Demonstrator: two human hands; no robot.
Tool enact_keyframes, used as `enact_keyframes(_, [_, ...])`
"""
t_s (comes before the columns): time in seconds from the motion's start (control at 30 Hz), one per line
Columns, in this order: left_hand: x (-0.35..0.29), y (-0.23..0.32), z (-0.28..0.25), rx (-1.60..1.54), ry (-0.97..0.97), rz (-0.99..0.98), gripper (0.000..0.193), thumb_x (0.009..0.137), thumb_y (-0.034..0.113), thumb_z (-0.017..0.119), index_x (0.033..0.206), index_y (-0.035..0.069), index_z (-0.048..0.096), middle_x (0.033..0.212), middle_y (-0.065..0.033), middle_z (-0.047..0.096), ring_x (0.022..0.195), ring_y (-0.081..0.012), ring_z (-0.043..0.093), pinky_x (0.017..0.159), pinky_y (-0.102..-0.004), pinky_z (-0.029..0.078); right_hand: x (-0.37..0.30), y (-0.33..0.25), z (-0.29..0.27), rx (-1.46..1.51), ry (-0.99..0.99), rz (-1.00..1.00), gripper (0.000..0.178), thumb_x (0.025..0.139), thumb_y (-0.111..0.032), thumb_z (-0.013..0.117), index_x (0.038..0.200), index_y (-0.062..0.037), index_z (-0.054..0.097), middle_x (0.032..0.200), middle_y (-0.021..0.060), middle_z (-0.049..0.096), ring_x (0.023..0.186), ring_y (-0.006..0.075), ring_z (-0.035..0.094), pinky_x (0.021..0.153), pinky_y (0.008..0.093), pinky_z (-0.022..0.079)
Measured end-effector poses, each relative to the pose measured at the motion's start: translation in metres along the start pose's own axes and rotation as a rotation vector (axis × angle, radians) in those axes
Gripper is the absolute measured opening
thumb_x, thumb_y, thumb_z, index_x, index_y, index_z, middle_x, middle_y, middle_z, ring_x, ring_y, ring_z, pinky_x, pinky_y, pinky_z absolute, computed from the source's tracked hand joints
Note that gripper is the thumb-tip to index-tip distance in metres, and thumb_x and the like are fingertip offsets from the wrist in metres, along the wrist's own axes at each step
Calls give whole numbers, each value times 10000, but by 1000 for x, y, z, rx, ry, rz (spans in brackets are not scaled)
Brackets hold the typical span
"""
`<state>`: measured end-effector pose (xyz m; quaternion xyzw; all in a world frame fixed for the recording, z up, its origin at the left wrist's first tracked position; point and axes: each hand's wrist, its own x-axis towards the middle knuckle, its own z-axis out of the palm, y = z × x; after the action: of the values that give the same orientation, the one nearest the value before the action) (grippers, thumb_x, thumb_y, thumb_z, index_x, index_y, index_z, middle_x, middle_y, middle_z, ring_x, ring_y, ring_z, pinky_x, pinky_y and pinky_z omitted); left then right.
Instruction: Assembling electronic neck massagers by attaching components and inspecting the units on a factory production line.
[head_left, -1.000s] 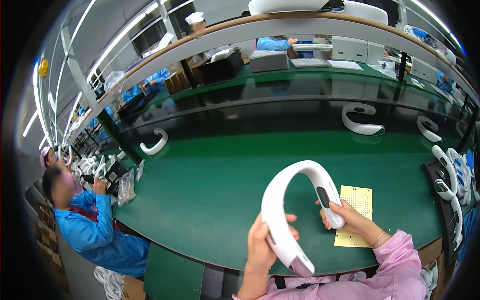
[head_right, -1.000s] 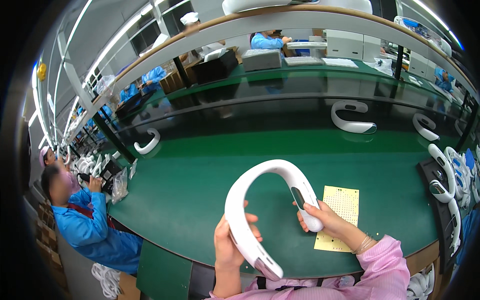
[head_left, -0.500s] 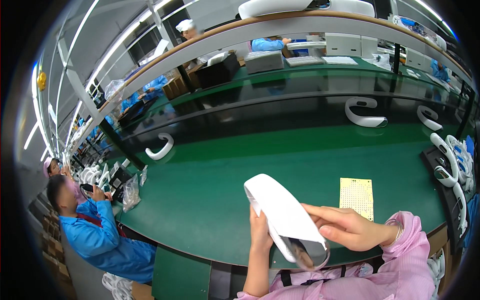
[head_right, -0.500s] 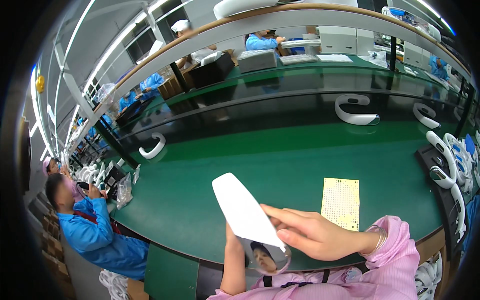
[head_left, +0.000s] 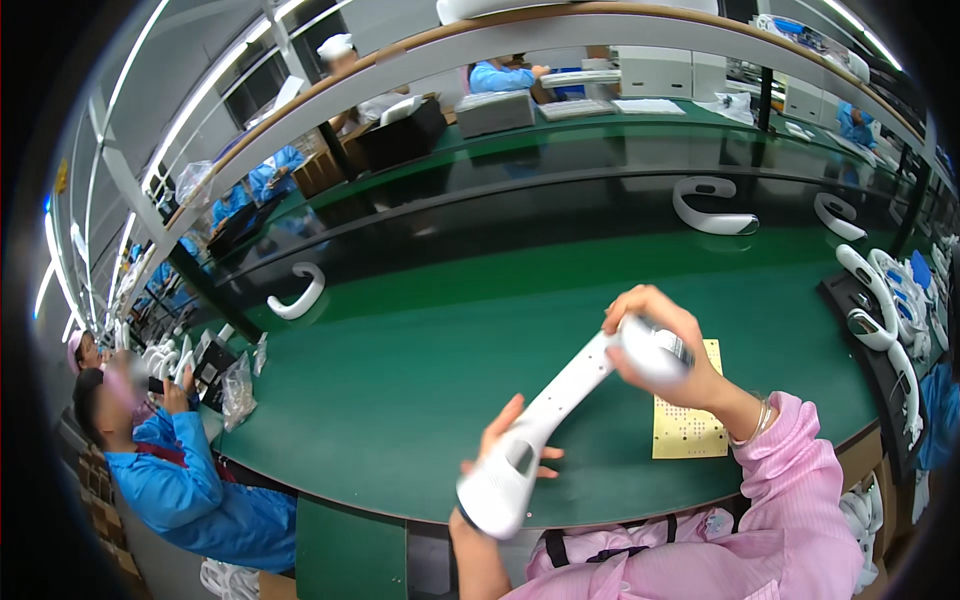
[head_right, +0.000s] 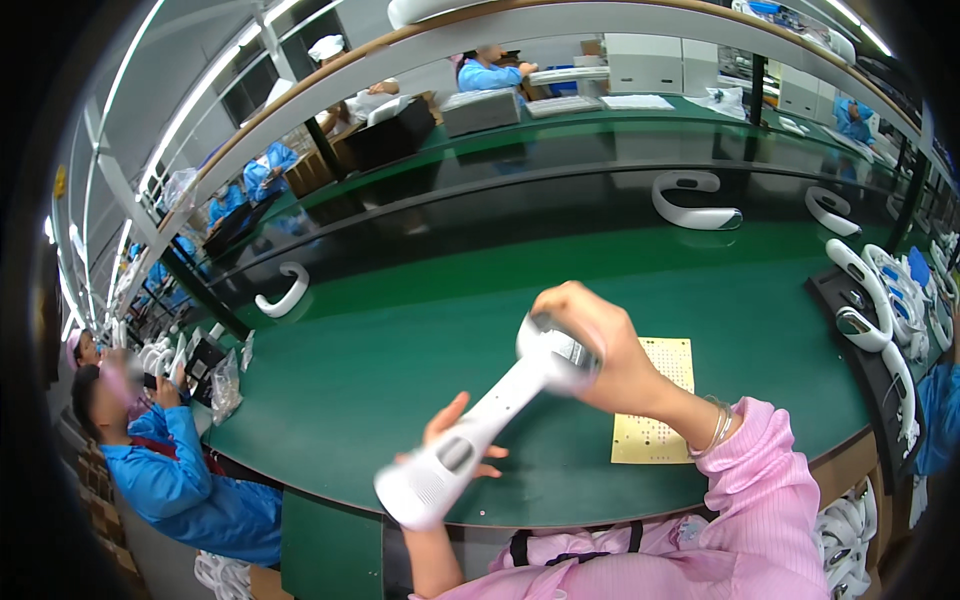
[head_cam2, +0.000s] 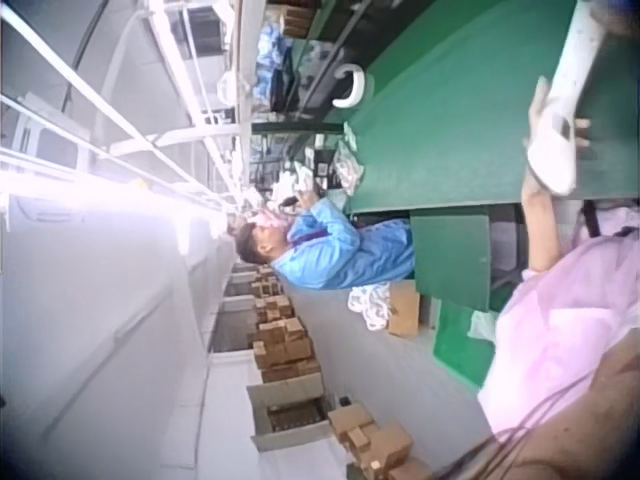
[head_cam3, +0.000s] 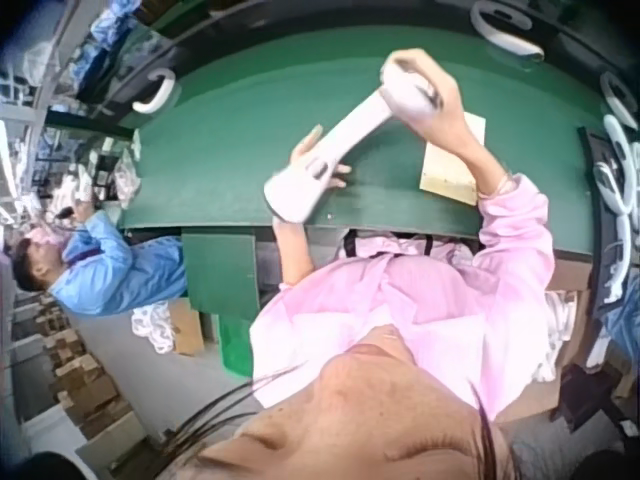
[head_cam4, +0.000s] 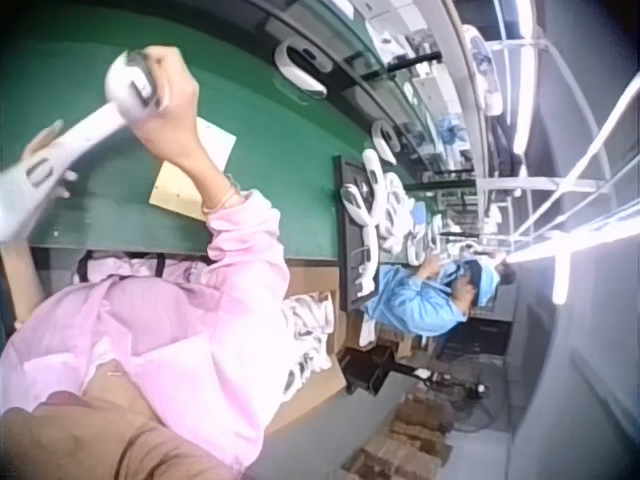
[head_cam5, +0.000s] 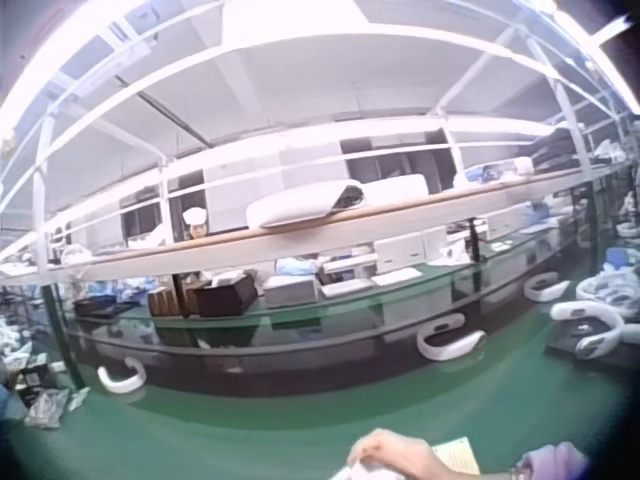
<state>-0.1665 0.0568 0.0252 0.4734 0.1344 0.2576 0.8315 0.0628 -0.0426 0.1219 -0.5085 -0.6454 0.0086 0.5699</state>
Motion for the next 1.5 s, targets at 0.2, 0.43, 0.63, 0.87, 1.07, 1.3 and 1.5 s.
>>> enact_keyframes(0.2, [-2, 13, 12, 508, 220, 376, 813, 580, 329, 864, 1215, 0, 477, 1081, -112, 591, 936, -192, 576, 792, -326, 466, -20, 5, -6, 397, 172, 536, 247, 794, -47, 656, 1019, -12, 557, 915, 24, 581, 835, 99, 553, 734, 258, 457])
enact_keyframes(0.43, [12, 0, 10, 122, 205, 492, 683, 731, 486, 732, 1142, 1, 481, 966, -85, 543, 772, -169, 557, 707, -321, 472, -10, -13, -13, 459, -65, 660, 515, 829, -325, 687, 1164, -36, 425, 900, 14, 508, 806, 78, 505, 738, 250, 442])
enact_keyframes(0.63, [27, 17, 15, -308, 419, 146, 546, 929, 560, 384, 987, 28, 490, 719, -29, 463, 490, -91, 392, 411, -209, 349, 1, -5, 1, 815, -79, 962, 542, 871, -428, 599, 1139, -20, 365, 872, 35, 479, 767, 97, 519, 651, 258, 472])
enact_keyframes(0.87, [24, 23, 7, -331, 405, 94, 565, 934, 557, 366, 1042, 15, 488, 733, -42, 489, 496, -100, 404, 422, -218, 369, -3, -1, 10, 871, -7, 1018, 288, 931, -323, 526, 1011, -63, 430, 814, 30, 545, 712, 115, 581, 655, 278, 525])
enact_keyframes(1.07, [25, 24, 13, -307, 397, 146, 538, 984, 466, 269, 1192, 2, 445, 814, -46, 505, 516, -112, 414, 453, -241, 388, -11, 2, 5, 902, 24, 960, 306, 929, -314, 528, 1054, -40, 470, 845, 41, 554, 739, 134, 575, 679, 303, 517])
enact_keyframes(1.3, [30, 16, 12, -246, 343, 148, 503, 993, 437, 263, 1220, 24, 438, 839, -51, 506, 538, -116, 453, 487, -274, 416, -19, 13, 3, 796, 25, 963, 318, 862, -177, 606, 1075, -15, 436, 832, 56, 532, 713, 147, 573, 641, 301, 504])
enact_keyframes(1.5, [41, -3, 3, -86, 475, 215, 481, 1003, 398, 266, 1272, 26, 409, 1237, -134, 502, 993, -224, 570, 906, -385, 475, -14, 59, 17, 800, 105, 1076, 331, 786, -64, 634, 1035, -9, 422, 845, 58, 491, 650, 131, 531, 568, 284, 472])
